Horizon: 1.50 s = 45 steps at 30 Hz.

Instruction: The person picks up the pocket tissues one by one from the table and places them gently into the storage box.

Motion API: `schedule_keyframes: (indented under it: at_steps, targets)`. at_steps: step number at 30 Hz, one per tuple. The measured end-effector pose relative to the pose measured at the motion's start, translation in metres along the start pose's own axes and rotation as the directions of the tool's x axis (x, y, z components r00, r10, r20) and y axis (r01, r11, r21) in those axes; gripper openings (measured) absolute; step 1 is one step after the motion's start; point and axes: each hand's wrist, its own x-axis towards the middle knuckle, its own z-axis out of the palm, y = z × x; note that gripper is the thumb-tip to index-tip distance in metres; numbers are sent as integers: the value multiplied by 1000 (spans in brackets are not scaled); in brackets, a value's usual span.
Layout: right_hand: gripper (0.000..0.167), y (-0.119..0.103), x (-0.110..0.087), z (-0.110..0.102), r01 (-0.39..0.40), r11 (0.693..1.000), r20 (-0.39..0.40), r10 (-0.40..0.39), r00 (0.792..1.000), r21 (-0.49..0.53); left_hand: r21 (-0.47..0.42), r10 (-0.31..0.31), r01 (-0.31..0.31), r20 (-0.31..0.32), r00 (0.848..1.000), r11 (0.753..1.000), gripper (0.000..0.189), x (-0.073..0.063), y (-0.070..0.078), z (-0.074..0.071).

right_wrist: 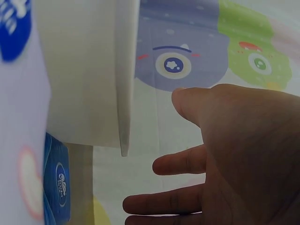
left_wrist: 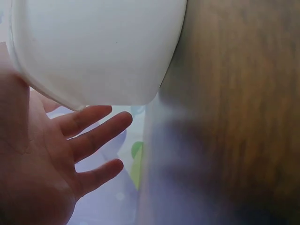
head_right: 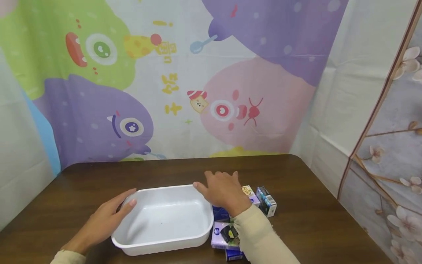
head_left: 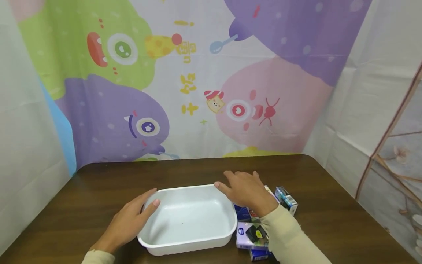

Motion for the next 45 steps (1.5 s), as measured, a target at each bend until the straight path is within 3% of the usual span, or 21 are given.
schedule_keyframes:
  at_steps: [12, 18, 26, 31, 41, 45]
  targets:
    - [66, 2, -6, 0, 15, 1000, -12, -16, 1000, -13, -48, -31, 33, 41, 999, 998, 65, -6, 7, 3]
    - [64, 6, -10, 0, 16, 999, -16, -16, 1000, -34, -33, -19, 21, 46, 999, 999, 67, -9, 12, 7]
    - [62, 1, -6, -3, 55, 997, -56, -57, 997, -46, 14, -1, 0, 69, 998, 1000, 71, -10, 12, -6]
    - [62, -6, -4, -3, 46, 999, -27, -47, 999, -29, 41, -2, -1, 73, 997, 999, 73, -13, 8, -9]
    - [61, 0, 0, -4, 38, 997, -4, -38, 999, -61, -21, 13, -12, 62, 998, 1000, 71, -6, 2, 4]
    - [61, -1, -1, -2, 32, 998, 1, -32, 999, -48, -17, 18, -18, 42, 999, 1000, 69, -9, 1, 5]
